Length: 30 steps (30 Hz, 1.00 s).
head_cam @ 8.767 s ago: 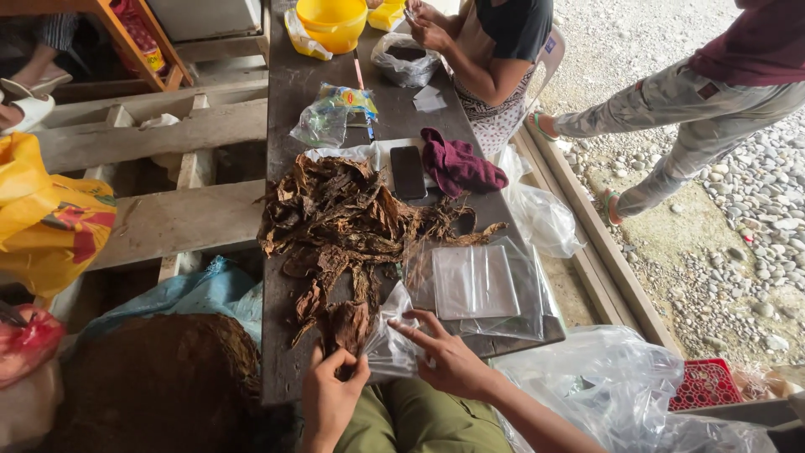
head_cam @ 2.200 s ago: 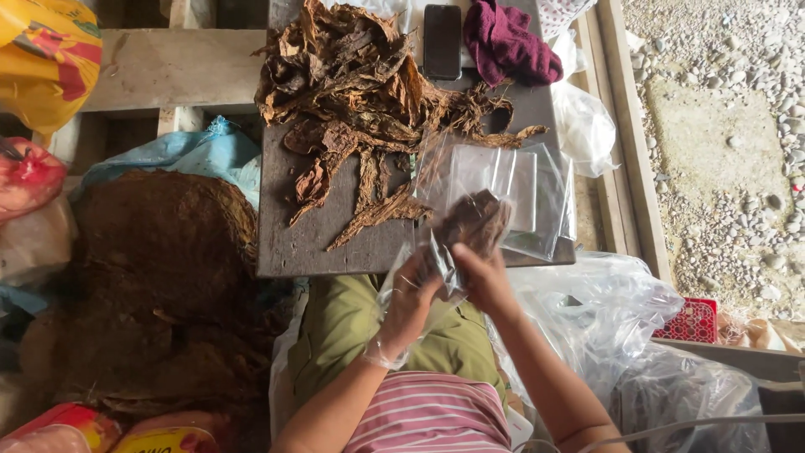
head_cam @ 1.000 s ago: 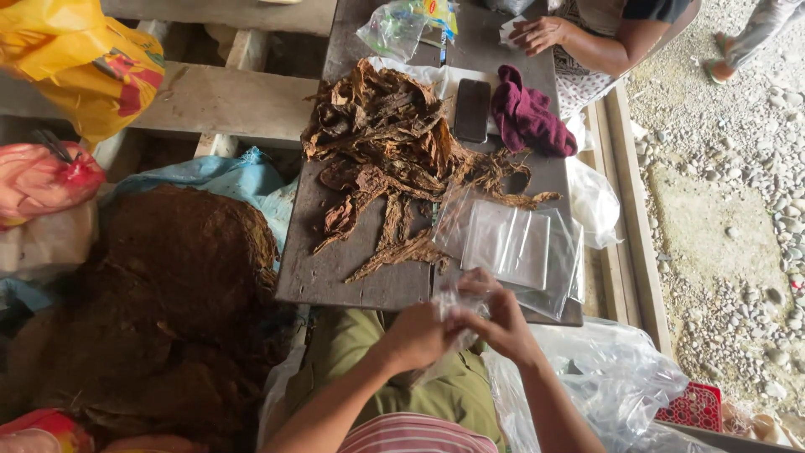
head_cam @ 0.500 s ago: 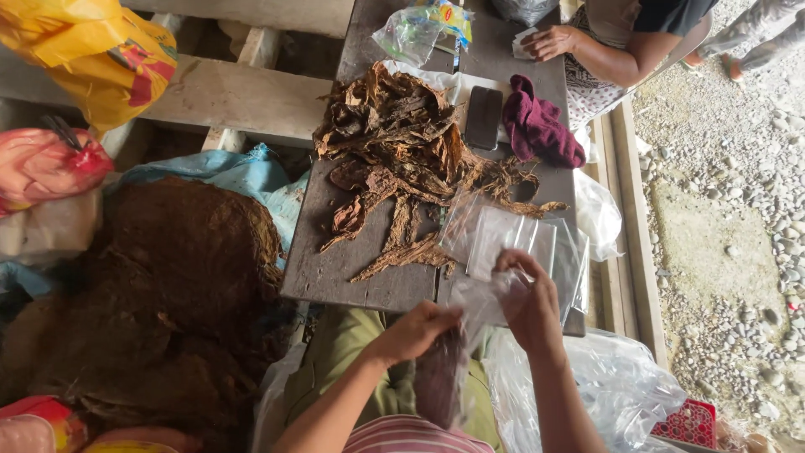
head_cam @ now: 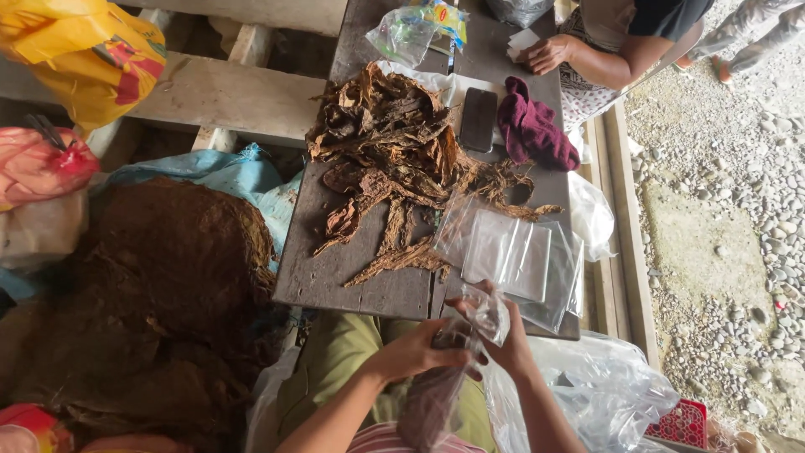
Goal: Bagging dried leaves into small plastic bags on a wooden table
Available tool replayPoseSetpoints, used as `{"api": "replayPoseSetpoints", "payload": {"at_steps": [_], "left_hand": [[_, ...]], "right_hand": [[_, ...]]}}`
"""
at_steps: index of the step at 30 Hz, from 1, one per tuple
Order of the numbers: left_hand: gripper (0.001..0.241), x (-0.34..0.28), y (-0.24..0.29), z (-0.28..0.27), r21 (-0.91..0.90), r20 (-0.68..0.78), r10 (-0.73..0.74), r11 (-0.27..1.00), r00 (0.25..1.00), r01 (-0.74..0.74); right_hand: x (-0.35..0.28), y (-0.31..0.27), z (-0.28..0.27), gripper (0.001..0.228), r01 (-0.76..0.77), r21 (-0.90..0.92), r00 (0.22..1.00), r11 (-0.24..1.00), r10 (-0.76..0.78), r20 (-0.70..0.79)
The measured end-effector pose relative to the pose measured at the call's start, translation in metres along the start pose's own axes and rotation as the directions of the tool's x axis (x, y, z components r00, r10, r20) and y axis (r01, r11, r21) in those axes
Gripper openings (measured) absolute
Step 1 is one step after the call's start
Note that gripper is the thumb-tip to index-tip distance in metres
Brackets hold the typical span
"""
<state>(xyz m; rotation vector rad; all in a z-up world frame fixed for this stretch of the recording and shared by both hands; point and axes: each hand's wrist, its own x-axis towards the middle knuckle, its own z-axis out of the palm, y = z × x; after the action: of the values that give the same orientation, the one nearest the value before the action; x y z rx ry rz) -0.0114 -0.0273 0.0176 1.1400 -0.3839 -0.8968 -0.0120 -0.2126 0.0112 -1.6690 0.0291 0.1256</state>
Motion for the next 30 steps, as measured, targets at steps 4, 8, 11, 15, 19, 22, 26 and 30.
{"api": "replayPoseSetpoints", "payload": {"at_steps": [4,8,11,15,19,22,26,30], "left_hand": [[0.028,0.009,-0.008,-0.002,0.073,0.033,0.015,0.997,0.999,-0.017],[0.027,0.014,0.012,0.002,0.236,0.276,0.082,0.960,0.958,-0.151],[0.030,0.022,0.008,0.005,0.174,0.210,0.158,0.965,0.965,-0.196],[0.054,0.020,0.009,0.002,0.201,-0.224,0.118,0.977,0.967,-0.072],[0.054,0.019,0.024,0.000,-0.119,-0.301,0.243,0.950,0.922,-0.290],[0.046,0.023,0.013,-0.004,-0.122,-0.446,0.294,0.916,0.845,-0.383],[0.044,0.035,-0.019,-0.020,-0.369,-0.664,-0.125,0.912,0.737,-0.179],[0.105,0.018,0.008,-0.022,-0.514,-0.510,-0.258,0.856,0.820,-0.050]], "right_hand": [[-0.001,-0.012,-0.002,0.018,0.021,0.158,0.998,0.987,-0.029,0.052],[-0.004,-0.019,-0.002,0.029,0.028,0.068,0.998,0.997,-0.024,-0.050],[-0.003,-0.037,0.003,0.050,0.165,0.013,0.981,0.986,-0.163,-0.110],[-0.009,0.034,-0.016,0.106,0.081,0.066,0.987,0.995,-0.089,0.134],[-0.023,0.050,0.003,0.073,-0.222,0.211,0.941,0.952,0.152,0.304],[-0.028,0.046,0.023,0.034,-0.265,0.212,0.916,0.941,0.177,0.359],[-0.030,0.057,0.039,0.030,-0.191,0.280,0.957,0.941,0.115,0.268],[-0.035,0.061,0.042,0.052,-0.174,0.373,0.967,0.911,0.086,0.241]]}}
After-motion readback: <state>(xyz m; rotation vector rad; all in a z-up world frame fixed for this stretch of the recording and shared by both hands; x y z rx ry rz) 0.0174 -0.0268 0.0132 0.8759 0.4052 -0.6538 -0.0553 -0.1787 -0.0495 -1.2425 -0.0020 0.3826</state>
